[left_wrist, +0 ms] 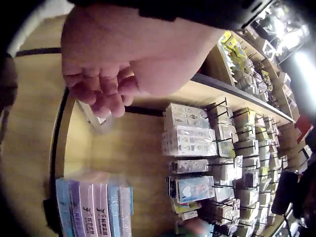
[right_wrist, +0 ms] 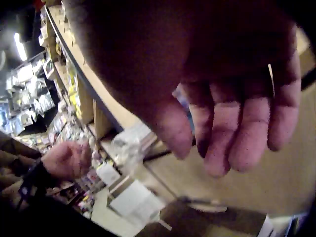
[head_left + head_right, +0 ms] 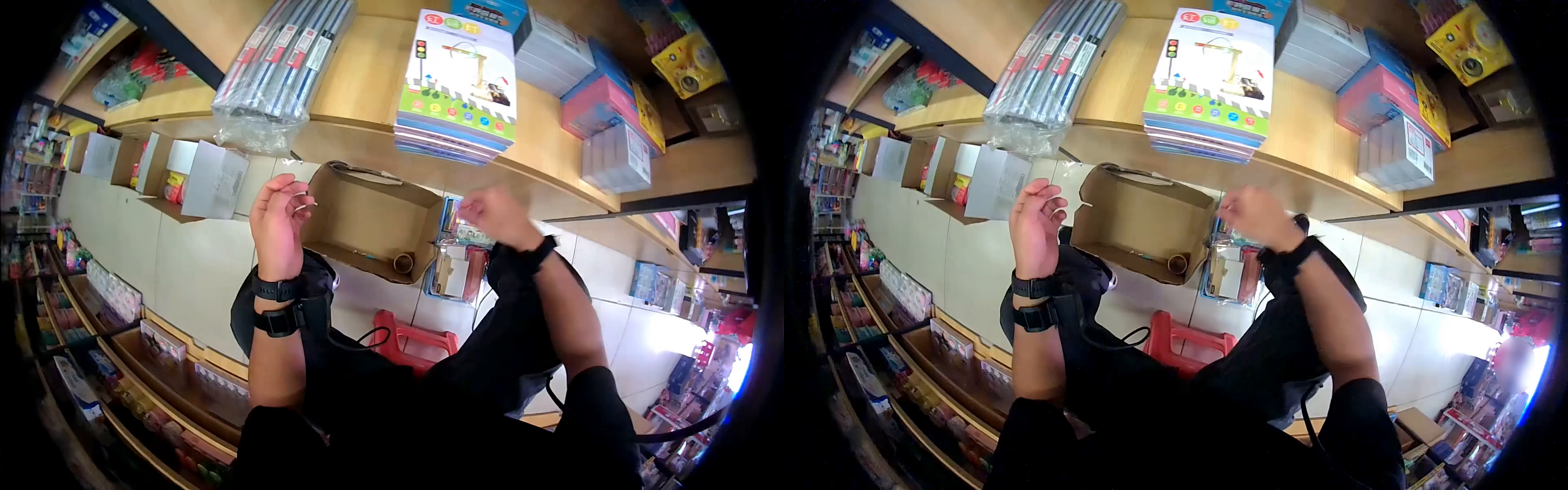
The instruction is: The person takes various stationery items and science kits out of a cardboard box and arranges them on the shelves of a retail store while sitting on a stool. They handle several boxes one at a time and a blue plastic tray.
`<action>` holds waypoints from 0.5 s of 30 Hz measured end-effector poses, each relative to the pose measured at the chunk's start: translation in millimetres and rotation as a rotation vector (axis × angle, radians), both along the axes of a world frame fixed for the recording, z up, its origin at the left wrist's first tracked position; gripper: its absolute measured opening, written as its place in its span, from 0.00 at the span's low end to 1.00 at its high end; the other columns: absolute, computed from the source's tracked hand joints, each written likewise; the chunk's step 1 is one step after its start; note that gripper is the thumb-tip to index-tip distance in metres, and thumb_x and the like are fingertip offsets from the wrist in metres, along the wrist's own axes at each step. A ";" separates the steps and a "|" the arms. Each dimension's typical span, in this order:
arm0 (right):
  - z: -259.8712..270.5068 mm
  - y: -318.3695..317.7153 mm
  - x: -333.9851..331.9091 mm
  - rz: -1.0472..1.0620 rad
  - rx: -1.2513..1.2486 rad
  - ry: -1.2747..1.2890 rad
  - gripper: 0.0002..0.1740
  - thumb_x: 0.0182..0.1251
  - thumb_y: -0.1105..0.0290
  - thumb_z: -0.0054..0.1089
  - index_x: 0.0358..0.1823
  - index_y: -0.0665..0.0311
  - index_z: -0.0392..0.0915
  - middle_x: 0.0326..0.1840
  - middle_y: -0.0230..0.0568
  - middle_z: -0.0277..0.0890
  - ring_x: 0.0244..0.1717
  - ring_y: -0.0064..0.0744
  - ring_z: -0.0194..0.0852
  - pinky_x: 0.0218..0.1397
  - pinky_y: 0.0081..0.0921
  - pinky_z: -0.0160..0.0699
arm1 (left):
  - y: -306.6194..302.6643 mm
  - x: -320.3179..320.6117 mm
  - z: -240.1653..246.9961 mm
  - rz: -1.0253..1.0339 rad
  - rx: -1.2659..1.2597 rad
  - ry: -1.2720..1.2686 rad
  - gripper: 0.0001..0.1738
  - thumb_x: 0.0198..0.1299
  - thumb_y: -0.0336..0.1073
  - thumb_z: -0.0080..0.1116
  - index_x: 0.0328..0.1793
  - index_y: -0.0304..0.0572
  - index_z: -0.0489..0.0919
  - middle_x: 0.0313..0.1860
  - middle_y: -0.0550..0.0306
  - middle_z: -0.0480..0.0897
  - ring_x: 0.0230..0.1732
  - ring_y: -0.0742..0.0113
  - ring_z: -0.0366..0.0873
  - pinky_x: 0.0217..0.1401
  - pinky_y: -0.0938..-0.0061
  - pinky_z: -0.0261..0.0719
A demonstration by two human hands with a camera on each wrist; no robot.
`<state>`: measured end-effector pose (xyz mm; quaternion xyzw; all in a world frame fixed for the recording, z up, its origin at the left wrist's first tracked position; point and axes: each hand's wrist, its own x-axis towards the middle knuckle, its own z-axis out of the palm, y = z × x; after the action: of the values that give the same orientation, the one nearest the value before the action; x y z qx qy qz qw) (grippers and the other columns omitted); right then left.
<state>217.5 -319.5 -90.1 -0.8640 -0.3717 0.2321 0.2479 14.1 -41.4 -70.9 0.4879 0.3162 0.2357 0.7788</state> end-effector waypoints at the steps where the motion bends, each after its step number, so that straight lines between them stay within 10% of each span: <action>1: -17.8 11.0 -9.0 0.041 0.000 0.043 0.13 0.55 0.61 0.59 0.30 0.64 0.80 0.28 0.49 0.79 0.31 0.45 0.79 0.35 0.36 0.77 | 2.2 0.9 1.6 0.030 0.006 -0.024 0.10 0.60 0.34 0.50 0.47 0.42 0.73 0.37 0.60 0.79 0.35 0.71 0.75 0.37 0.78 0.70; 6: -107.2 70.3 -69.1 0.447 -0.377 -0.117 0.12 0.51 0.65 0.53 0.30 0.68 0.78 0.33 0.54 0.79 0.37 0.50 0.79 0.39 0.43 0.78 | 4.9 8.5 9.5 0.067 -0.030 -0.097 0.09 0.60 0.31 0.49 0.45 0.40 0.72 0.35 0.58 0.79 0.33 0.71 0.76 0.35 0.79 0.70; 15: -244.2 132.1 -115.1 0.304 -0.958 -0.052 0.22 0.55 0.60 0.50 0.51 0.60 0.73 0.54 0.48 0.74 0.53 0.43 0.75 0.48 0.46 0.72 | 16.4 3.8 21.7 0.151 -0.096 -0.094 0.11 0.59 0.29 0.47 0.48 0.38 0.69 0.36 0.56 0.78 0.32 0.69 0.75 0.34 0.79 0.69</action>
<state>102.4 -187.4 -334.3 -0.8225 -0.3511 0.3884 -0.2223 17.8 -25.1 -49.1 0.4131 0.3262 0.3007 0.7953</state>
